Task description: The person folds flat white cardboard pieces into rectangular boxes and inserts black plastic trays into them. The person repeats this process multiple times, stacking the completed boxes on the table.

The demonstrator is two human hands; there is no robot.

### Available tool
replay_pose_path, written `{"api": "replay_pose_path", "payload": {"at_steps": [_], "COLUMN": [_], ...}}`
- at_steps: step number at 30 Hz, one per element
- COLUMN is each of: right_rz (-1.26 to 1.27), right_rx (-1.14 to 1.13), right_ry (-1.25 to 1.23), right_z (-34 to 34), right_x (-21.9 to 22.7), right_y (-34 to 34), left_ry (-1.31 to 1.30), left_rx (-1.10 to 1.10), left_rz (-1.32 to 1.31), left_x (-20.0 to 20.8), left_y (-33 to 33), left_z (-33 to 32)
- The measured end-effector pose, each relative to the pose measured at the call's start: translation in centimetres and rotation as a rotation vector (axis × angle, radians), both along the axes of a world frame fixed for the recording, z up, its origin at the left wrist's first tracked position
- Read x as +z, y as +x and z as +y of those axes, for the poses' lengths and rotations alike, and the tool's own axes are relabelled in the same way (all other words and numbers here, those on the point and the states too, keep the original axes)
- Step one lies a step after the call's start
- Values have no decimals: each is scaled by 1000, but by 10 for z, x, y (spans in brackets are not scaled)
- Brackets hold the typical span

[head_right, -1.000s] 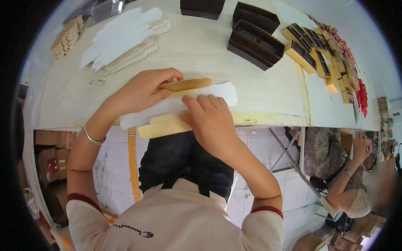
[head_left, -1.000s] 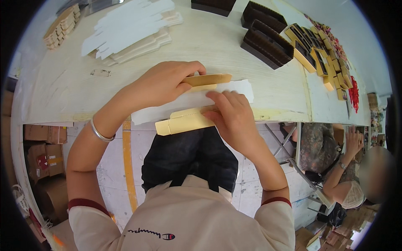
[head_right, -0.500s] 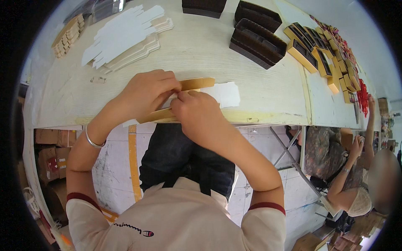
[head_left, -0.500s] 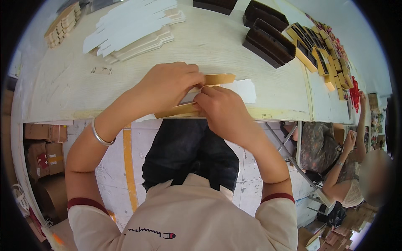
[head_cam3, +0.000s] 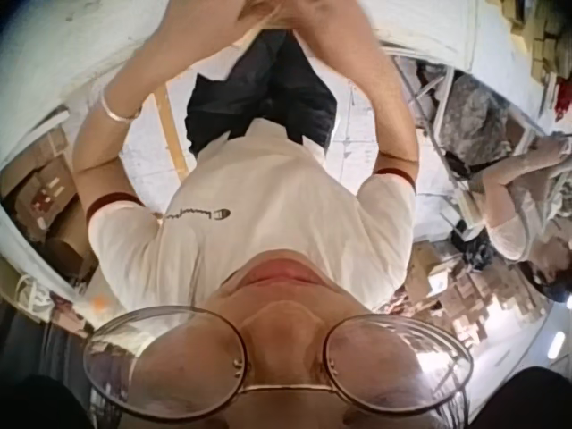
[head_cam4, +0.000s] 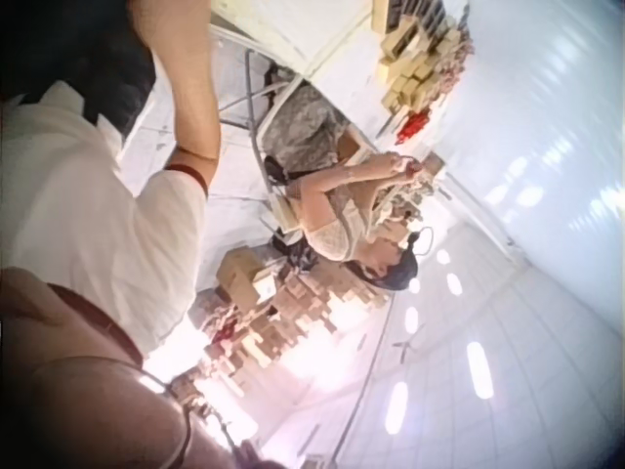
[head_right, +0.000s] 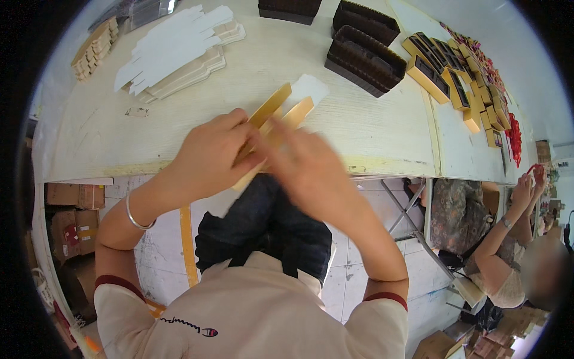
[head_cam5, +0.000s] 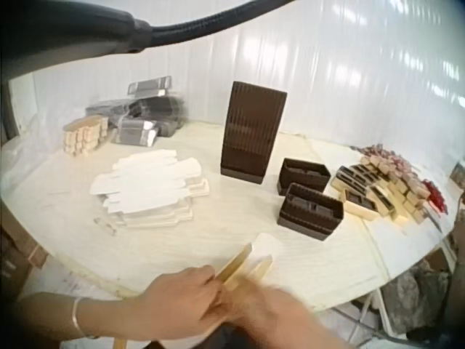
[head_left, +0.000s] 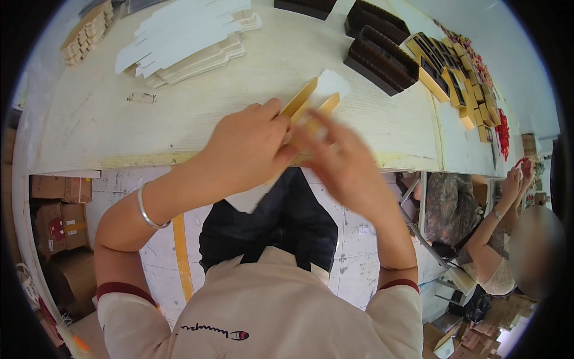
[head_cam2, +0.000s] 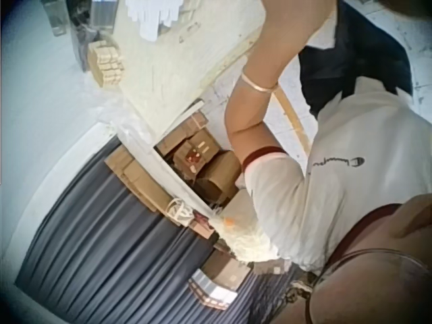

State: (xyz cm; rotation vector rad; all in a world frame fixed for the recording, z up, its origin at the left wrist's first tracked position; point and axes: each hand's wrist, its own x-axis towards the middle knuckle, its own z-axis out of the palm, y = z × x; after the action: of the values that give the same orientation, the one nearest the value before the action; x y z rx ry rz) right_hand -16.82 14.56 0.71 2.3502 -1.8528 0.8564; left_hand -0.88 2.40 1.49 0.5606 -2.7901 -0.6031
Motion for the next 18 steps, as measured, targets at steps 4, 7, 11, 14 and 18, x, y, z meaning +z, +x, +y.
{"api": "replay_pose_path", "payload": {"at_steps": [4,7,11,14,18], "right_rz": [-364,-375,-418,-352,-550], "right_rx": [151,208,197,180,93], "right_ry": [152,148,141,44,292], "right_z": [-2,5,4,0,2], "right_x": [-14,-16,-21,-26,-10], "right_y": [-4,-11,-11,0,10], "left_ry": [277,704,449,259,232], "left_rx": [-112,-310,-416,-435,-281], "left_rz": [21,16,-39,127,154], "left_x": [7,13,8,-14,-9], "left_y": [8,32,34,25,15], "left_z": [-10,-28,-27,-23,-6]}}
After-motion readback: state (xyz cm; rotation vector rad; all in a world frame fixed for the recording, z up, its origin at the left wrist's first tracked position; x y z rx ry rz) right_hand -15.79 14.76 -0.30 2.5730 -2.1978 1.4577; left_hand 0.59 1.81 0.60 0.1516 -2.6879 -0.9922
